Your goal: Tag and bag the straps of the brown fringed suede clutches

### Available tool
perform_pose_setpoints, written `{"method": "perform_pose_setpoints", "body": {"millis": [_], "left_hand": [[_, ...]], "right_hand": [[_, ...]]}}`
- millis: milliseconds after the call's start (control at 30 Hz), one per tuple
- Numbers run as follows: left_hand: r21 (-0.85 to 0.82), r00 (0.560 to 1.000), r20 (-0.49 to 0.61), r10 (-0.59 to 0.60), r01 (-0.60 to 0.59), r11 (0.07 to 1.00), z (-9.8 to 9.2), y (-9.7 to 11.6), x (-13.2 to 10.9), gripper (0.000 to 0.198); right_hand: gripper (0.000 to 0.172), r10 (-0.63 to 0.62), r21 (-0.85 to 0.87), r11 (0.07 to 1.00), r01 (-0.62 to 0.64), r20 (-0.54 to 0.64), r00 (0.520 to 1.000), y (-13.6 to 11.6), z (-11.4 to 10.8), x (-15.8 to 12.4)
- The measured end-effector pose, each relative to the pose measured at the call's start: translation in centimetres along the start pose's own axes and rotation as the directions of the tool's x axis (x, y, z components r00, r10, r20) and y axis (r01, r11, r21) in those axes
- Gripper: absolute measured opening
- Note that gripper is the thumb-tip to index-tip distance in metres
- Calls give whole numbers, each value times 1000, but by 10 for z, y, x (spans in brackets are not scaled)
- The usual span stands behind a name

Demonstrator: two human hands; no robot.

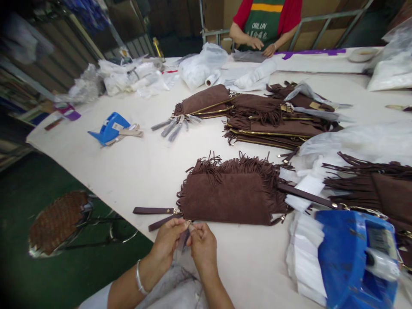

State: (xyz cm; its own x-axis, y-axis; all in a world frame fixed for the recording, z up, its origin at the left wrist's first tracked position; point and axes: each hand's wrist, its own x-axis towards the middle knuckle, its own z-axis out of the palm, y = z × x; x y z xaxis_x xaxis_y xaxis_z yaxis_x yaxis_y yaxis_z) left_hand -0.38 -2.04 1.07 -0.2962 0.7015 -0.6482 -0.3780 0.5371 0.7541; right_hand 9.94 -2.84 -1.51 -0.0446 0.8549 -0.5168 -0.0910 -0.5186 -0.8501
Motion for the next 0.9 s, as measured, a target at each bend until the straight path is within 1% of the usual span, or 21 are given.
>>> {"method": "perform_pose_setpoints", "body": {"millis": [100,200,367,467,567,667,733,800,900], "left_hand": [[13,1000,3,11,-11,1000,-1,0,-3,34],[15,999,36,-28,27,1000,-7,0,-4,37],[22,996,22,-82,81,996,-20,2,-9,39],[36,992,60,-112,110,993,-21,4,-10,39],[55,991,51,-128,125,991,-16,5,-9,38],[57,994,41,-97,95,994,-10,2,-7,35],[45,998,36,-59,57,997,-6,-1,-7,32],[34,1000,13,-11,11,999,-2,-3,-6,29],[38,997,-33,71,-70,997,2,-6,-4,25]], "right_hand": [[29,-2,18,1000,2,3,1000,2,-1,1],[27,-12,15,1000,12,-1,1000,2,-2,2],[22,0,15,1000,0,-35,999,5,0,3],[20,6,35,999,-5,-50,999,5,2,4],[21,14,29,999,-12,-55,998,3,2,4],[22,11,16,1000,-11,-52,999,1,3,1],[24,-14,-10,1000,13,-61,998,-1,3,-1],[25,-67,-69,996,62,-75,995,-1,4,-4],[27,-165,-210,967,145,-83,983,0,4,-7]]}}
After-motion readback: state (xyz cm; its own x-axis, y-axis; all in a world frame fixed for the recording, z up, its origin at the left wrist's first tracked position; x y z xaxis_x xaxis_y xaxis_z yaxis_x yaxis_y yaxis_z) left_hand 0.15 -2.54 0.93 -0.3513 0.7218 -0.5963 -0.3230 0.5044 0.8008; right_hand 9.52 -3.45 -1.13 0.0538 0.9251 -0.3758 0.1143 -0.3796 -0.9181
